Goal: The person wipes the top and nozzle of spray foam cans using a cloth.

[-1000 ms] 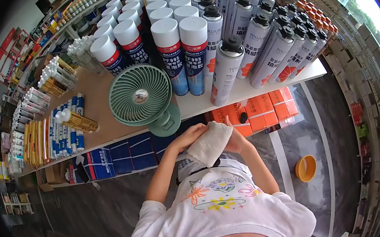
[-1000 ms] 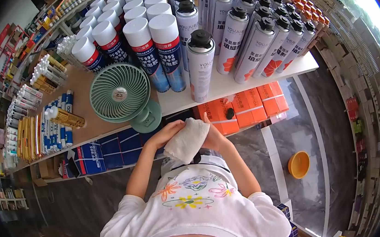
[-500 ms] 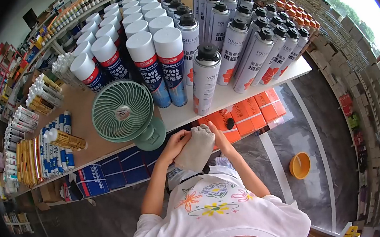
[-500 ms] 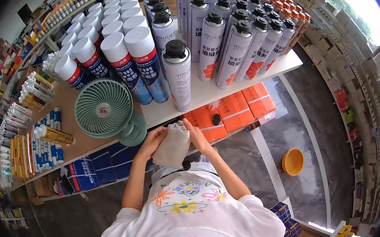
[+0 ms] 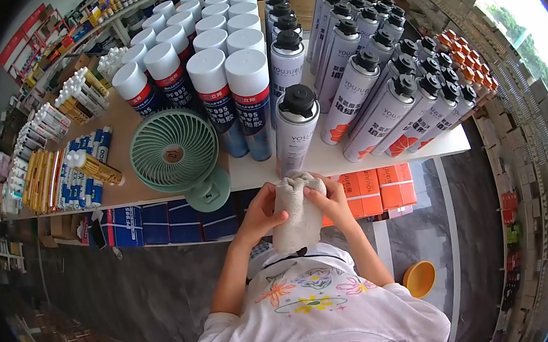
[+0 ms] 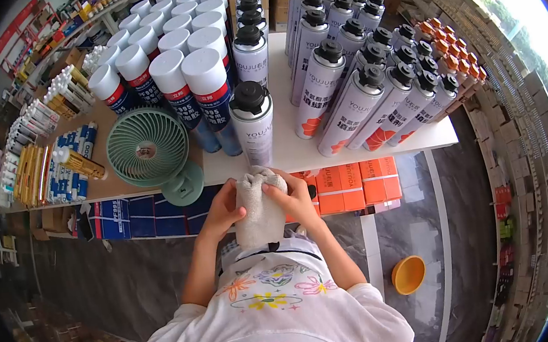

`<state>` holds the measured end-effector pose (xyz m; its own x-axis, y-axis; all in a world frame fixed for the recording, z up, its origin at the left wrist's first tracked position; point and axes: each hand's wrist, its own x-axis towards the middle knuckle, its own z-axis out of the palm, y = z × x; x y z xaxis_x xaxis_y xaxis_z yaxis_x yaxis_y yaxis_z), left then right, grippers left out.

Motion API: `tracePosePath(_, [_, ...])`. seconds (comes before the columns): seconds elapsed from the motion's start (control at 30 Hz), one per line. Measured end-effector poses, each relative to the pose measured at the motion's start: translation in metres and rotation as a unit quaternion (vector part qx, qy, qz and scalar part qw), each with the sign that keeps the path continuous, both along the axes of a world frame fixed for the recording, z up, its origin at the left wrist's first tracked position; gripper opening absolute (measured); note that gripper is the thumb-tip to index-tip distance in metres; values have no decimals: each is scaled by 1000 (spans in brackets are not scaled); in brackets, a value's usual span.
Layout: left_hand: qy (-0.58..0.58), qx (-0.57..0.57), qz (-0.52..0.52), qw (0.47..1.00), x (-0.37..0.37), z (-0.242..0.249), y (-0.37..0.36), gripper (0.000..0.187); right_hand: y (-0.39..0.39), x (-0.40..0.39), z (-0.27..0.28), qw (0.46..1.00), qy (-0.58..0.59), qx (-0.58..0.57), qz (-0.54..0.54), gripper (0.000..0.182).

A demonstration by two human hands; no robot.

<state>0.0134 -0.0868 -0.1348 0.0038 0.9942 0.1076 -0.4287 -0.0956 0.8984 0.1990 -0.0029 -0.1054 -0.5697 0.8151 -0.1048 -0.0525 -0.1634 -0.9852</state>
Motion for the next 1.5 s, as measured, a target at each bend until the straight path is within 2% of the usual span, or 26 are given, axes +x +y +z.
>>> tracePosePath(0.03, [1, -3, 6, 1000, 1, 8, 0, 32, 4, 1, 5, 1000, 1, -3, 6, 47])
tracePosePath(0.1, [74, -9, 49, 996, 1, 23, 4, 46, 12, 1, 19, 992, 38, 112, 47, 50])
tracePosePath(0.13, [80, 21, 83, 993, -1, 25, 5, 51, 22, 5, 16, 984, 49, 155, 73, 59])
tracePosePath(0.17, [125, 71, 156, 977, -1, 30, 5, 57, 31, 5, 17, 983, 52, 157, 77, 59])
tracePosePath(0.23, [166, 114, 294, 934, 6, 74, 0, 66, 50, 6, 18, 940, 117, 313, -64, 66])
tracePosePath(0.27, [215, 146, 334, 906, 6, 87, 1, 66, 65, 9, 16, 932, 74, 345, -79, 84])
tracePosePath(0.3, [263, 177, 373, 872, 2, 96, 5, 67, 72, 4, 21, 932, 76, 345, -76, 84])
tracePosePath(0.37, [446, 232, 439, 744, -3, 115, 11, 46, 81, -12, 32, 902, 24, 417, -114, 101])
tracePosePath(0.4, [483, 268, 452, 701, -1, 124, 17, 45, 84, -19, 33, 907, -17, 413, -82, 111])
tracePosePath(0.47, [535, 345, 464, 616, 2, 135, 35, 44, 94, -38, 25, 912, -6, 405, -56, 106])
tracePosePath(0.5, [571, 335, 448, 601, 4, 132, 41, 46, 96, -48, 22, 918, 5, 396, -33, 102])
tracePosePath(0.53, [582, 335, 441, 594, 7, 126, 48, 48, 90, -54, 29, 946, 9, 323, -20, 88])
tracePosePath(0.57, [593, 336, 434, 588, 10, 122, 53, 49, 90, -61, 24, 919, -7, 386, -81, 73])
tracePosePath(0.6, [626, 333, 407, 576, 12, 130, 53, 45, 90, -64, 21, 931, -8, 356, -85, 68])
tracePosePath(0.67, [642, 327, 388, 575, 17, 129, 53, 46, 88, -65, 19, 934, 20, 344, -89, 59])
tracePosePath(0.83, [648, 319, 364, 587, 9, 114, 48, 51, 82, -69, 19, 943, -1, 319, -98, 63])
tracePosePath(0.9, [654, 294, 303, 628, 9, 108, 42, 52, 83, -71, 16, 961, 25, 249, -115, 68])
tracePosePath(0.93, [634, 289, 297, 653, 7, 101, 42, 51, 81, -71, 18, 959, 25, 257, -118, 73])
tracePosePath(0.97, [635, 291, 300, 650, 4, 99, 39, 51, 81, -73, 19, 958, 27, 260, -117, 73])
tracePosePath(1.03, [544, 304, 394, 675, 1, 108, 34, 48, 78, -77, 20, 923, 35, 356, -140, 78])
tracePosePath(1.1, [546, 341, 431, 632, 1, 120, 30, 40, 73, -78, 20, 926, 10, 345, -153, 80])
tracePosePath(1.17, [588, 380, 424, 575, 4, 132, 37, 35, 73, -78, 13, 937, 15, 311, -160, 79])
tracePosePath(1.2, [608, 376, 402, 572, 4, 135, 42, 34, 73, -79, 9, 932, 16, 318, -171, 79])
tracePosePath(1.23, [632, 362, 374, 575, 2, 140, 48, 37, 73, -79, 5, 928, 18, 324, -183, 78])
tracePosePath(1.3, [601, 359, 381, 604, -5, 124, 65, 40, 75, -80, 11, 911, 14, 360, -202, 77])
tracePosePath(1.5, [517, 342, 443, 647, -12, 106, 72, 41, 70, -82, 24, 931, -1, 312, -187, 81])
